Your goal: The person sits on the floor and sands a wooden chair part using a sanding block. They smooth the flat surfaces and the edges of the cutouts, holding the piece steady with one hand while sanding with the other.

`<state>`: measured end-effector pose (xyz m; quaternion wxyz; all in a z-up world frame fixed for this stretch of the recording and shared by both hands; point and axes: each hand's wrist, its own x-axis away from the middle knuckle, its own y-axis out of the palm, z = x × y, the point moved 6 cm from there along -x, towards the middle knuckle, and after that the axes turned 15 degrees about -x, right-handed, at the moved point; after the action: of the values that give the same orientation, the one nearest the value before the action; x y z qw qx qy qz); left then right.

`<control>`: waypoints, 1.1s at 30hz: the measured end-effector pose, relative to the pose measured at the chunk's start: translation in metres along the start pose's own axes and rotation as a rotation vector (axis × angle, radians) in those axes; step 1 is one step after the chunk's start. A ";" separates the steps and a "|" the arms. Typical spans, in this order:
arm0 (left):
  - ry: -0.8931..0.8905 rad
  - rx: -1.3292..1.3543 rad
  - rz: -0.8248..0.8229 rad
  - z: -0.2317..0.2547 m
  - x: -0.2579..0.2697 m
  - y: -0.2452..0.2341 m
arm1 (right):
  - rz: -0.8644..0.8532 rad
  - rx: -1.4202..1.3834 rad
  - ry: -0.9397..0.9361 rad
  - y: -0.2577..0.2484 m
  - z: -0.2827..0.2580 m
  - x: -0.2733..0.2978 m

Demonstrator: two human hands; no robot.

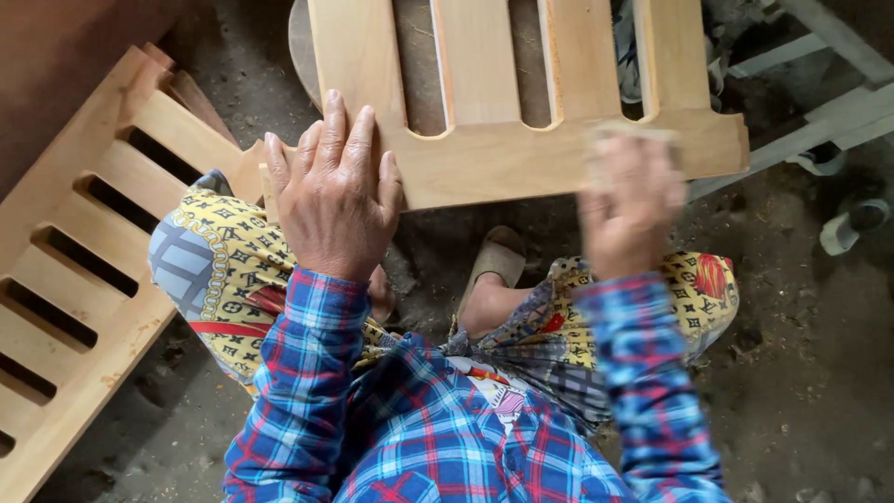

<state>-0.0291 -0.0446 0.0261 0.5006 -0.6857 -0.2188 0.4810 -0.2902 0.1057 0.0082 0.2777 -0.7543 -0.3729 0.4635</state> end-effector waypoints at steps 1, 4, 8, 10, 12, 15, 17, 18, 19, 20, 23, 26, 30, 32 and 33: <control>-0.002 0.005 -0.001 0.001 0.000 0.002 | -0.003 0.004 -0.001 -0.010 0.034 0.005; -0.015 0.023 0.020 -0.001 0.001 0.002 | 0.036 0.126 0.155 -0.028 0.114 0.014; -0.024 0.015 0.006 0.002 0.000 0.002 | 0.097 0.110 0.115 -0.016 0.035 -0.012; -0.015 0.001 0.007 0.001 0.000 0.003 | 0.138 0.025 -0.006 0.007 -0.035 -0.011; -0.017 0.016 0.041 0.003 -0.001 0.001 | -0.124 -0.149 0.082 0.059 -0.067 0.016; 0.001 -0.007 0.035 0.002 -0.001 0.000 | -0.254 -0.305 -0.017 0.056 -0.112 0.012; -0.002 -0.004 0.040 0.000 -0.001 -0.003 | -0.198 -0.291 -0.065 0.039 -0.077 0.003; -0.003 0.005 0.039 0.002 -0.001 -0.004 | -0.146 -0.273 -0.108 0.026 -0.059 0.000; -0.005 0.014 0.039 0.002 -0.003 -0.005 | -0.148 -0.265 -0.108 0.010 -0.037 -0.009; -0.008 0.008 0.033 0.002 -0.003 -0.006 | -0.077 -0.200 -0.116 -0.010 -0.016 -0.018; -0.021 0.008 0.018 -0.001 0.000 -0.004 | -0.019 -0.041 -0.003 -0.038 0.098 0.001; -0.026 0.021 0.037 0.000 -0.001 -0.002 | 0.026 0.160 0.131 -0.029 0.123 0.012; -0.022 0.006 0.053 0.004 -0.002 -0.004 | 0.093 -0.003 0.009 -0.012 -0.054 -0.026; -0.010 0.002 0.043 0.003 -0.001 -0.001 | -0.022 -0.071 -0.009 0.030 -0.079 0.006; -0.007 -0.002 0.040 0.002 -0.001 0.000 | -0.137 -0.140 -0.039 0.055 -0.094 0.021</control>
<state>-0.0310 -0.0448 0.0264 0.4897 -0.6886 -0.2073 0.4929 -0.1822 0.0844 -0.0054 0.2480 -0.7355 -0.4603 0.4308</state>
